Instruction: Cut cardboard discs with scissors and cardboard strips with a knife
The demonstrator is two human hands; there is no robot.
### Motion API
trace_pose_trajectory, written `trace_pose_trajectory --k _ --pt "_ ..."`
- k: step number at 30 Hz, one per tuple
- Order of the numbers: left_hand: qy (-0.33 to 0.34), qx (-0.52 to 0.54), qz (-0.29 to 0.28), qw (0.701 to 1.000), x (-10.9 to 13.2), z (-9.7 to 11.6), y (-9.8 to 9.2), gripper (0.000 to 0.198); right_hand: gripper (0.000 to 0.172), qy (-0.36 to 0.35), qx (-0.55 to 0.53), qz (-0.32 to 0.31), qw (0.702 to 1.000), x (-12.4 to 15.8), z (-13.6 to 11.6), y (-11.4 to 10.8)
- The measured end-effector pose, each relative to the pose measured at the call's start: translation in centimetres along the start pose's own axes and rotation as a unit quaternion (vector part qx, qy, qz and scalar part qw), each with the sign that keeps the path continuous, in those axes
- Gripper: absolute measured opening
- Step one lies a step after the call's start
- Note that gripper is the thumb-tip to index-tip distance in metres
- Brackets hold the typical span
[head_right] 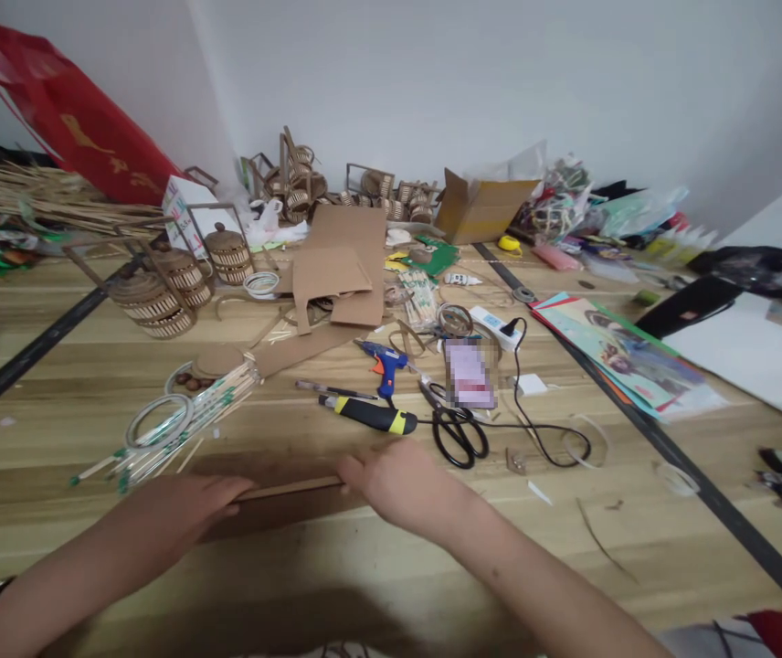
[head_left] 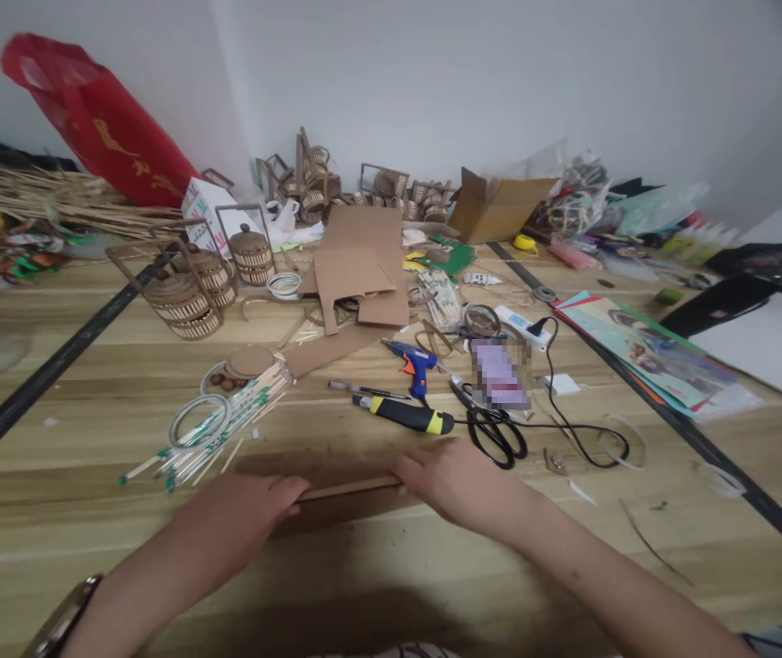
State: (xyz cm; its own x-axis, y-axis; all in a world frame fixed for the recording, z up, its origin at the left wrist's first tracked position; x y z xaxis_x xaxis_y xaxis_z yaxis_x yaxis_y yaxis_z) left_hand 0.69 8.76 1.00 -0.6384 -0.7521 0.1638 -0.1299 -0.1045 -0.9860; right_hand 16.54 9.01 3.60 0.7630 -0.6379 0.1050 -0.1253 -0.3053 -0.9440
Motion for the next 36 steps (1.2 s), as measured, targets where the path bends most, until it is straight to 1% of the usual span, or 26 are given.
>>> trace_pose_trajectory --k 2,3,5,6,7,10,12,14,16,17,18,19,20,21,22,23,24,25,26,27,28,29,30,33,34,36 --pt "-0.008 -0.061 -0.015 0.998 -0.3 -0.3 0.1 0.038 0.013 -0.001 0.045 0.015 0.999 -0.4 0.4 0.4" --pt "-0.012 -0.087 -0.012 0.996 -0.3 -0.3 0.1 0.039 0.015 -0.006 0.061 0.029 0.998 -0.5 0.4 0.5" --pt "-0.014 -0.12 0.025 0.992 -0.3 0.0 -0.2 0.033 0.025 -0.021 0.072 0.071 0.995 -0.3 0.4 0.4" --pt "-0.012 -0.127 0.052 0.99 -0.2 0.3 -0.4 0.028 0.034 -0.032 0.071 0.095 0.992 -0.1 0.3 0.4" --pt "-0.01 -0.128 0.082 0.988 -0.1 0.5 -0.7 0.027 0.041 -0.045 0.068 0.119 0.99 0.1 0.2 0.2" --pt "-0.01 -0.118 0.162 0.98 0.5 1.1 -1.4 0.037 0.05 -0.065 0.064 0.188 0.978 0.8 -0.1 -0.2" --pt "-0.019 -0.108 0.183 0.977 0.9 1.4 -1.6 0.04 0.054 -0.068 0.064 0.224 0.97 1.3 -0.7 -0.3" --pt "-0.025 -0.087 0.17 0.981 1.4 1.7 -1.4 0.037 0.054 -0.073 0.054 0.243 0.966 1.9 -1.8 -0.4" --pt "-0.029 -0.062 0.123 0.99 2.1 2.0 -0.7 0.028 0.051 -0.072 0.018 0.237 0.969 2.7 -3.0 -0.5" --pt "-0.03 -0.054 0.094 0.994 2.6 2.2 -0.3 0.025 0.05 -0.061 -0.017 0.218 0.974 2.9 -3.2 -0.5" --pt "-0.027 -0.048 0.065 0.996 3.1 2.4 0.0 0.022 0.049 -0.043 -0.066 0.19 0.979 3.1 -3.1 -0.5" --pt "-0.016 -0.042 0.044 0.998 3.7 2.7 0.3 0.021 0.048 -0.02 -0.134 0.149 0.98 3.2 -2.7 -0.2" --pt "-0.001 -0.035 0.032 0.999 4.3 3.0 0.3 0.02 0.044 -0.009 -0.21 0.097 0.973 3.3 -2.3 0.3" --pt "0.012 -0.029 0.033 0.999 4.8 3.3 0.2 0.02 0.04 -0.001 -0.279 0.052 0.959 3.4 -1.9 0.8" --pt "0.023 -0.025 0.044 0.998 5.3 3.5 -0.1 0.021 0.041 0.007 -0.313 0.033 0.949 3.4 -1.1 1.0" --pt "0.029 -0.024 0.064 0.997 5.7 3.6 -0.5 0.023 0.038 0.036 -0.303 0.045 0.951 3.4 0.3 0.9" --pt "0.03 -0.027 0.09 0.995 6.1 3.6 -0.9 0.026 0.03 0.068 -0.26 0.064 0.961 3.3 1.8 1.0" --pt "0.029 -0.031 0.12 0.992 6.4 3.7 -1.3 0.029 0.028 0.072 -0.221 0.057 0.971 3.0 2.6 1.6" --pt "0.026 -0.036 0.149 0.988 6.7 3.8 -1.7 0.03 0.044 0.064 -0.19 0.047 0.979 2.7 3.0 2.4" --pt "0.022 -0.039 0.175 0.983 7.0 3.9 -2.1 0.032 0.057 0.059 -0.161 0.044 0.984 2.4 3.3 3.2" --pt "0.019 -0.04 0.197 0.979 7.2 4.0 -2.3 0.032 0.058 0.058 -0.131 0.052 0.988 2.1 3.6 3.9" --pt "0.02 -0.037 0.214 0.976 7.5 4.2 -2.6 0.031 0.055 0.054 -0.11 0.061 0.991 1.9 3.7 4.4" --pt "0.019 -0.033 0.227 0.973 7.7 4.3 -2.8 0.031 0.048 0.047 -0.091 0.072 0.992 1.7 3.6 4.8" --pt "0.033 -0.026 0.248 0.968 8.4 4.8 -3.2 0.033 0.02 -0.009 -0.021 0.119 0.993 1.5 2.4 4.8" --pt "0.033 -0.027 0.257 0.966 8.7 4.7 -3.4 0.035 0.016 -0.032 0.004 0.136 0.99 1.6 1.9 4.6" --pt "0.018 -0.031 0.281 0.959 9.3 4.4 -3.8 0.041 0.023 -0.07 0.036 0.166 0.983 1.9 1.0 3.9"
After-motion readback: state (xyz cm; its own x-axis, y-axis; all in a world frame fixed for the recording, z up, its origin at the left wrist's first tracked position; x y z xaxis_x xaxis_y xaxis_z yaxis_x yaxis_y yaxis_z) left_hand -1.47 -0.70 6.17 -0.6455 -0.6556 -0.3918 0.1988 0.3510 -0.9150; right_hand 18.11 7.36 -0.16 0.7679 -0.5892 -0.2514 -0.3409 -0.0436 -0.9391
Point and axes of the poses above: each hand's wrist, its own x-axis away from the middle knuckle, its own y-axis out of the palm, z = x × y, the point moved 10 cm from there along -x, towards the middle knuckle, and after that the axes turned 15 degrees about -x, right-handed, at the moved point
